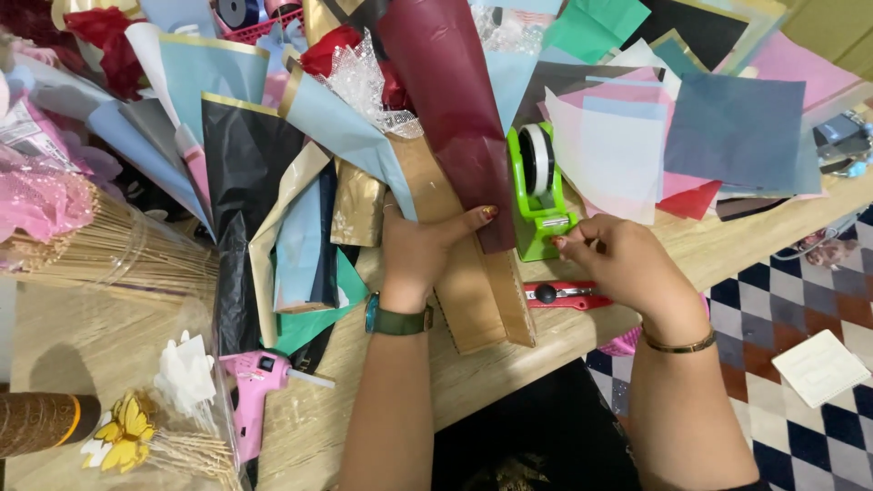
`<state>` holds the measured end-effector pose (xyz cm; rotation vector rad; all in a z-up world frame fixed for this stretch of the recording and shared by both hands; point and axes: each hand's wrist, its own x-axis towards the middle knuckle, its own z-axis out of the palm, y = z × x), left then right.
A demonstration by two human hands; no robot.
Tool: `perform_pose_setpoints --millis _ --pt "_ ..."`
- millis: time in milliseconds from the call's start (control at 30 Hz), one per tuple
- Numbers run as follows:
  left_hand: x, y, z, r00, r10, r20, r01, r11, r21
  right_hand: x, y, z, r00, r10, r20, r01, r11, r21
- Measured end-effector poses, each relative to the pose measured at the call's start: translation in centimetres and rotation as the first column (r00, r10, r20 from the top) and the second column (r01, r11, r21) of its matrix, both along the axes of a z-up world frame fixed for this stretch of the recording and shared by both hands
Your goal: Assembling decorative bouquet wraps by stuffing and layering various types of wrapping paper into a base and securing them with tape.
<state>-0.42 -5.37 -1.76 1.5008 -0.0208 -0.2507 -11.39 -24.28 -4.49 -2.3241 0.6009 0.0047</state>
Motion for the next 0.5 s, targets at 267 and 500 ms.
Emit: perform_pose_setpoints --millis 267,500 --pt "-0.2 1.3 0.8 1.000 -0.019 0.008 0.019 1.000 -0.013 -0.4 -1.3 -0.8 0.978 0.205 0.026 -0.201 0.974 -0.101" --pt "0.0 2.4 -1.8 0.965 -0.101 0.241 0.138 0.980 -0.143 -0.8 2.2 6.0 0.606 0.610 0.511 -0.508 0.790 -0.342"
